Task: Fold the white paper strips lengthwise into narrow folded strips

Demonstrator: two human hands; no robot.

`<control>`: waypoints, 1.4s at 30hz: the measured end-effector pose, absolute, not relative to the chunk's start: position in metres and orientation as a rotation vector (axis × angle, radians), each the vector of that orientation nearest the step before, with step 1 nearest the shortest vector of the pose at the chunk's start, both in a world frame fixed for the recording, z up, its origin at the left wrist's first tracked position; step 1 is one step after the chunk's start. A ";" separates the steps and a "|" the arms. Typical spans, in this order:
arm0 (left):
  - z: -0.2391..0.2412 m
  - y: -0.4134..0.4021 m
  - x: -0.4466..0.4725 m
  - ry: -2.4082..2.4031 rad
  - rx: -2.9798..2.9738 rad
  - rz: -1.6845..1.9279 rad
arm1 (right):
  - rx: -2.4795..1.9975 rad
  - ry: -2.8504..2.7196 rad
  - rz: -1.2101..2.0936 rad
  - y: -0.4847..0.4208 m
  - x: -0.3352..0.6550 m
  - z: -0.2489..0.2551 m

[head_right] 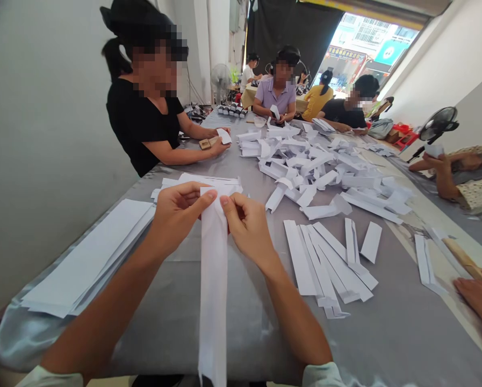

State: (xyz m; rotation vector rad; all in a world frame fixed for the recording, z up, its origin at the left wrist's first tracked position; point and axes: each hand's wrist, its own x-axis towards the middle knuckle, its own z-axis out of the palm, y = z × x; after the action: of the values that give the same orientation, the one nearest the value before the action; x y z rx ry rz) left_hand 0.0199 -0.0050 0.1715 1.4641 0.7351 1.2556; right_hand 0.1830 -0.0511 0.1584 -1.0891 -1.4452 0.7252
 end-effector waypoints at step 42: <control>0.157 0.064 -0.023 1.121 1.394 1.583 | -1.564 -1.994 0.694 -0.081 0.213 0.176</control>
State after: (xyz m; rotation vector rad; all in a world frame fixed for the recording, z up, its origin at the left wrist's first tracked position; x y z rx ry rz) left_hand -0.0234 0.0636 0.1565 1.3935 1.1211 1.5828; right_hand 0.2133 -0.0808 0.1761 -1.5644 -1.9935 0.6942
